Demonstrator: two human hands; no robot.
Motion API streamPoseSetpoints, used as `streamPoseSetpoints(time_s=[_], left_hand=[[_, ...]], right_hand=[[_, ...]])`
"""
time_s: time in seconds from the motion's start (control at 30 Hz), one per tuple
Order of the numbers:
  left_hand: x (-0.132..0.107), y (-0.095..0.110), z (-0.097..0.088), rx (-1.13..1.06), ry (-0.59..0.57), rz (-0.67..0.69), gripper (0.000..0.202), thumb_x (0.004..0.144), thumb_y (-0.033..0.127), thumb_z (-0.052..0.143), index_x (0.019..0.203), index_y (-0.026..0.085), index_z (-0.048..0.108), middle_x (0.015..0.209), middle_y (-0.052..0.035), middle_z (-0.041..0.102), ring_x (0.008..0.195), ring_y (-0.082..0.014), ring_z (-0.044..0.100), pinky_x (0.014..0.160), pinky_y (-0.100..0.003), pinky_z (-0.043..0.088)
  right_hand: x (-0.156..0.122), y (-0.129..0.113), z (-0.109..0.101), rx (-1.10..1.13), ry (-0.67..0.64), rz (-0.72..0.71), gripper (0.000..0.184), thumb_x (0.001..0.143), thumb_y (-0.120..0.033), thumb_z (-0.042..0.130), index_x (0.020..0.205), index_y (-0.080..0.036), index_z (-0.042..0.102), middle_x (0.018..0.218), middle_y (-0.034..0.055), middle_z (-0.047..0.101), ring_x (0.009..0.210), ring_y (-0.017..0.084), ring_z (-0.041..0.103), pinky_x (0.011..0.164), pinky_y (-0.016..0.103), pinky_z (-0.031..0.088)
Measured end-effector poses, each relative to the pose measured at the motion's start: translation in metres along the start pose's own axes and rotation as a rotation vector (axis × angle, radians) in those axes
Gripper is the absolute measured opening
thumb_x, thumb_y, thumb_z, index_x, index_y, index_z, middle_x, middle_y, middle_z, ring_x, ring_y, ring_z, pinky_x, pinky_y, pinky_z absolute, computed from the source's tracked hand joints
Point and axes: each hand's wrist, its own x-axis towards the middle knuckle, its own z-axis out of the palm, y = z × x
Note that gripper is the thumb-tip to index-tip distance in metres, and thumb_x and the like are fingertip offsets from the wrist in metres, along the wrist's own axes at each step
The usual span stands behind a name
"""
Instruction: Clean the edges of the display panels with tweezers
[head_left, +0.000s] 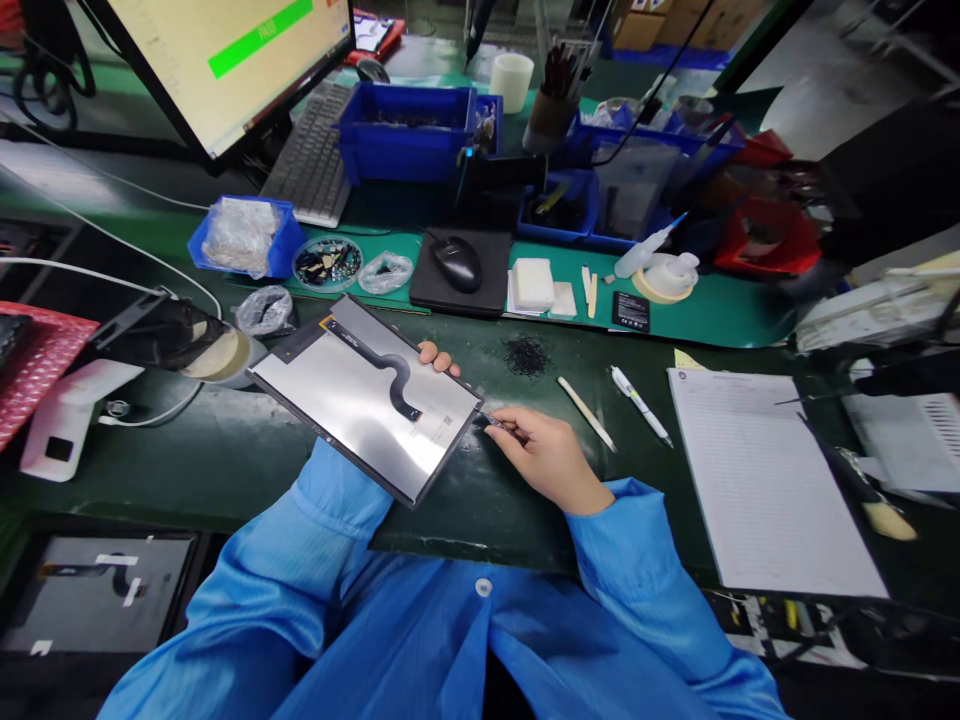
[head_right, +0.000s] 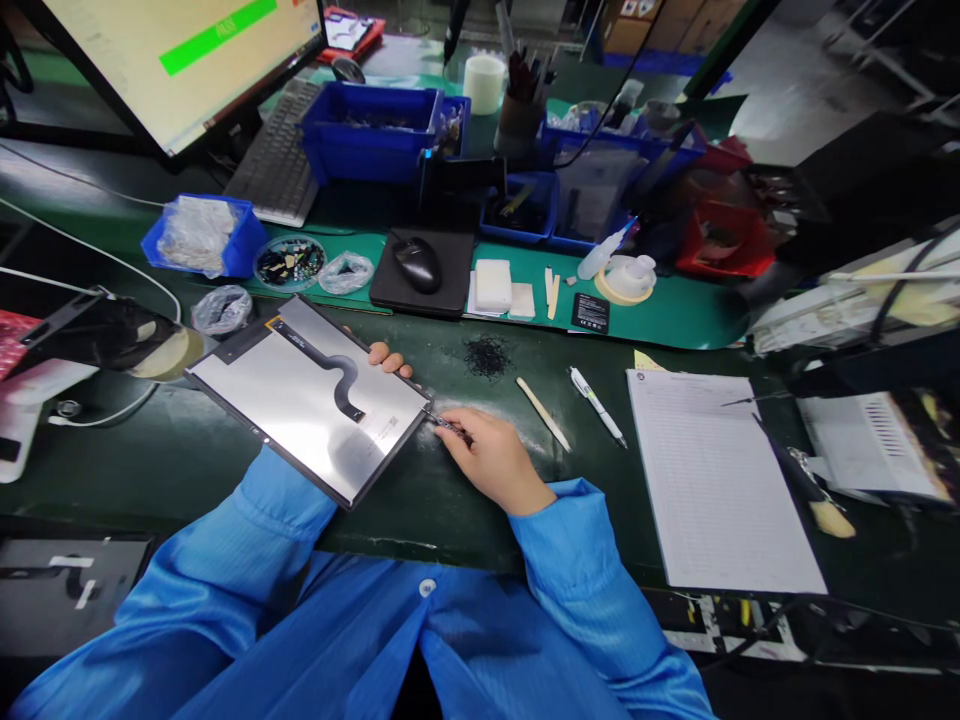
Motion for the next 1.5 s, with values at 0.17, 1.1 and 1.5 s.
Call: streamPoseSetpoints(time_s=[0.17, 1.1, 1.5], left_hand=[[0.008, 0.004, -0.011, -0.023, 0.046, -0.142, 0.059, 0.103, 0.062, 0.017, 0.078, 0.019, 0.050, 0.075, -0.0052, 0.050, 0.076, -0.0195, 0.057, 0.074, -0.035, 0.049], [0.010, 0.003, -0.026, -0.059, -0.066, -0.182, 0.046, 0.102, 0.058, 0.028, 0.085, 0.020, 0.048, 0.083, -0.0029, 0.054, 0.084, -0.0203, 0.061, 0.081, -0.036, 0.049], [0.009, 0.003, -0.019, -0.032, -0.031, -0.138, 0.062, 0.099, 0.071, 0.017, 0.085, 0.020, 0.049, 0.081, -0.0041, 0.053, 0.082, -0.0203, 0.060, 0.081, -0.036, 0.048]], right_hand=[[0.003, -0.001, -0.003, -0.061, -0.010, -0.089, 0.023, 0.100, -0.031, 0.056, 0.103, -0.029, 0.078, 0.096, 0.0072, 0.080, 0.089, 0.028, 0.076, 0.080, 0.043, 0.063], [0.002, 0.002, -0.001, -0.040, 0.011, -0.097, 0.020, 0.099, -0.030, 0.058, 0.099, -0.030, 0.077, 0.092, 0.0070, 0.080, 0.086, 0.030, 0.075, 0.077, 0.044, 0.062], [0.002, 0.001, 0.000, -0.038, 0.007, -0.085, 0.019, 0.100, -0.028, 0.056, 0.097, -0.031, 0.074, 0.090, 0.0060, 0.078, 0.085, 0.028, 0.074, 0.077, 0.044, 0.061]])
